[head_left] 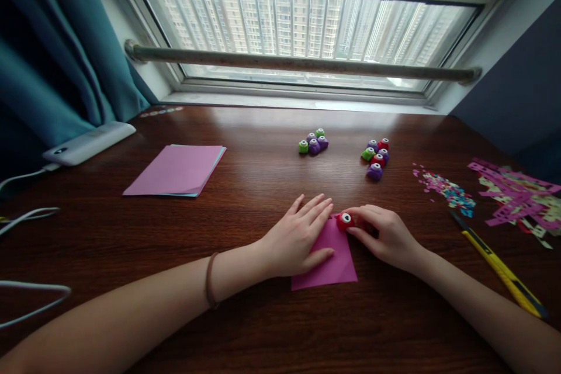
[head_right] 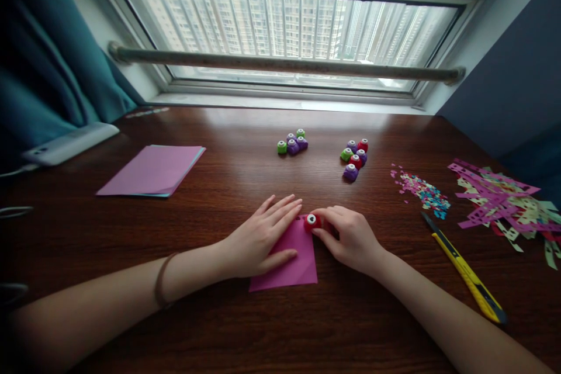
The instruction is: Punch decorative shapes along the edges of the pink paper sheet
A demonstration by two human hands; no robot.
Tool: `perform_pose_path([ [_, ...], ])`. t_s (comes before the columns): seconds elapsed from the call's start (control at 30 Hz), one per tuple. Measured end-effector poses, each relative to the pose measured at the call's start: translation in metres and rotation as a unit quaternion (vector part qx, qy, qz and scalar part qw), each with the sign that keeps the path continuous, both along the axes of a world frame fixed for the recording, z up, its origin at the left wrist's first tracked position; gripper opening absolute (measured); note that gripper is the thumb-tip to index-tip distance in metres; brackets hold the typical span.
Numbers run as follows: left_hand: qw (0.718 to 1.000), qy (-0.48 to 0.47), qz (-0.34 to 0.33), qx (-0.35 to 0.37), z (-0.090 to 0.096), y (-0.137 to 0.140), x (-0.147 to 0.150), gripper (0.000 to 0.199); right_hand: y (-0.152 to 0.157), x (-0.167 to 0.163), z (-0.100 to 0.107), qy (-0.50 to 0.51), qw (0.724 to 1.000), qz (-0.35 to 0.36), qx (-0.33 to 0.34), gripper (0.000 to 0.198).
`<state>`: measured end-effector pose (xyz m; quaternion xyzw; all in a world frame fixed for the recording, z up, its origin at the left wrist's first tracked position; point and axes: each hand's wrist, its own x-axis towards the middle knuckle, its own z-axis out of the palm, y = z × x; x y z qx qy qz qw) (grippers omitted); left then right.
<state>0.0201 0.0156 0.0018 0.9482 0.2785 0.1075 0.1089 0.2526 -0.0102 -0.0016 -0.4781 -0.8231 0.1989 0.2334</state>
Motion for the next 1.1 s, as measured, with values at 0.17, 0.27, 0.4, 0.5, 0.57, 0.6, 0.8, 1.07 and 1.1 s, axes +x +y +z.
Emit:
perform_pose_path([
  [0.17, 1.0, 0.002, 0.001, -0.002, -0.0008, -0.0002, 0.0003, 0.071, 0.0005, 0.0008, -0.0005, 0.007, 1.0, 0.002, -0.006, 0.022],
  [0.27, 1.0, -0.005, -0.001, 0.002, -0.0011, -0.0002, 0.0002, 0.07, 0.0004, 0.0003, -0.0004, 0.011, 1.0, 0.023, 0.007, 0.022],
  [0.4, 1.0, -0.007, -0.006, 0.004, -0.0012, -0.0003, -0.0001, 0.068, -0.001, -0.0013, 0.0017, 0.021, 0.998, 0.048, 0.027, 0.023],
  [0.5, 1.0, -0.001, -0.006, 0.002, -0.001, -0.0004, -0.0003, 0.068, -0.0015, -0.0009, 0.0025, 0.019, 0.999, 0.042, 0.017, 0.023],
  [0.57, 1.0, 0.004, -0.005, 0.003, -0.0009, -0.0003, -0.0004, 0.067, -0.0013, 0.0002, 0.0024, 0.008, 0.999, 0.03, 0.013, 0.022],
  [0.6, 1.0, 0.005, -0.005, 0.005, -0.0009, -0.0003, -0.0004, 0.067, -0.0011, 0.0008, 0.0022, 0.003, 1.0, 0.025, 0.013, 0.021],
  [0.8, 1.0, 0.004, -0.008, 0.01, -0.0015, 0.0, -0.0002, 0.067, -0.0006, 0.0019, 0.0033, 0.01, 1.0, 0.016, 0.007, 0.016],
  [1.07, 1.0, 0.01, -0.006, 0.001, -0.0005, -0.0004, -0.0003, 0.067, -0.0003, 0.0027, 0.004, 0.018, 1.0, -0.006, 0.007, 0.017],
  [1.1, 1.0, 0.011, -0.006, 0.0, -0.0003, -0.0005, -0.0003, 0.067, 0.0002, 0.0031, 0.0038, 0.019, 1.0, -0.014, 0.011, 0.018],
])
